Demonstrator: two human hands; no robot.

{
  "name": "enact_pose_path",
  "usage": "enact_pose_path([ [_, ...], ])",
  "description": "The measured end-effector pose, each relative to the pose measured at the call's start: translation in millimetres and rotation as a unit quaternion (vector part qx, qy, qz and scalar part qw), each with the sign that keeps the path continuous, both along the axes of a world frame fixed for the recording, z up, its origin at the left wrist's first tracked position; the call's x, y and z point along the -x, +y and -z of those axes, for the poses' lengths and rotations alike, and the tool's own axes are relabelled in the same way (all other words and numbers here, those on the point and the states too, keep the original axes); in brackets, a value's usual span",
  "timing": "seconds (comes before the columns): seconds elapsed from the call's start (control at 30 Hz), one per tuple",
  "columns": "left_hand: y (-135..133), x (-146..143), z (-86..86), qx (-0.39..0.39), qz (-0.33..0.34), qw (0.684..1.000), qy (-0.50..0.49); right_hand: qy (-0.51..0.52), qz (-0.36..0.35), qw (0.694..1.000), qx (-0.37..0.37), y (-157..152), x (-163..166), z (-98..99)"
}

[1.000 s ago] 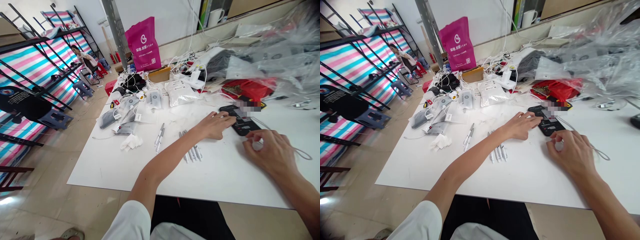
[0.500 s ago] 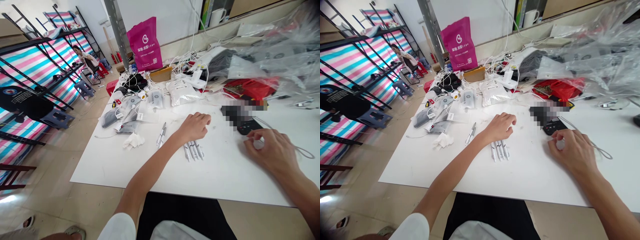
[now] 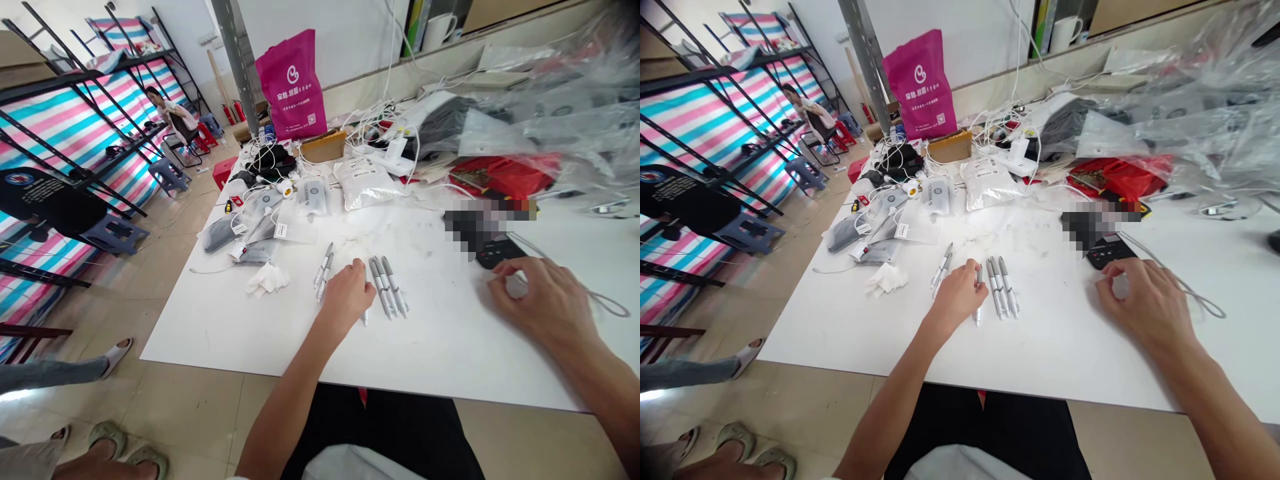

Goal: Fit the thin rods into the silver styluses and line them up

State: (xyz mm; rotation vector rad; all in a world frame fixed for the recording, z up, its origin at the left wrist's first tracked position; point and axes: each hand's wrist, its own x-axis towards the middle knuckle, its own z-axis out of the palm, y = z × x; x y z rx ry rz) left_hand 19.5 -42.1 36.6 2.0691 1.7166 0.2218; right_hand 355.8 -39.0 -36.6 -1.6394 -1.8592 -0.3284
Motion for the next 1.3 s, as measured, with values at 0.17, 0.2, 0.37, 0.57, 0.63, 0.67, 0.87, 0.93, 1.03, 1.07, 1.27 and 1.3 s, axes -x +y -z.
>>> enact_pose_path([
  [0.17,-1,-1,-7.3,0.008,-0.039,0.995,-0.090,-0.022,-0.004,1.000,-0.015,0,-2,2.7],
  [0.2,-1,3,-11.6,0.012,-0.040,0.985,-0.168,-0.027,-0.005,0.999,-0.020,0,-2,3.1],
  [0.37,-1,29,-34.7,0.040,-0.046,0.875,-0.480,-0.024,-0.009,0.999,-0.021,1,-5,3.3],
  [0.57,5,24,-23.6,0.078,-0.041,0.830,-0.550,0.059,-0.044,0.996,0.045,-8,21,-13.9],
  [0.63,9,12,-14.6,0.092,-0.016,0.813,-0.575,0.144,-0.109,0.974,0.138,-12,50,-27.9],
  [0.67,12,4,-10.5,0.097,-0.004,0.804,-0.586,0.188,-0.152,0.955,0.173,-12,66,-35.6],
  [0.87,54,-35,9.7,0.033,-0.050,0.757,-0.651,0.408,-0.228,0.851,0.238,31,145,-62.4],
  [0.93,75,-43,18.3,0.003,-0.084,0.729,-0.679,0.466,-0.192,0.845,0.176,47,155,-60.0],
  [1.03,103,-54,33.9,-0.001,-0.019,0.756,-0.654,0.434,-0.165,0.884,0.057,55,164,-48.8],
  [1.07,110,-60,38.8,0.005,0.040,0.791,-0.611,0.391,-0.165,0.905,0.019,52,166,-44.2],
  [1.27,133,-107,46.4,0.023,0.212,0.825,-0.523,0.140,-0.356,0.905,-0.186,31,172,-31.9],
  [1.3,133,-116,43.6,0.021,0.221,0.824,-0.521,0.126,-0.378,0.893,-0.209,30,172,-33.2],
])
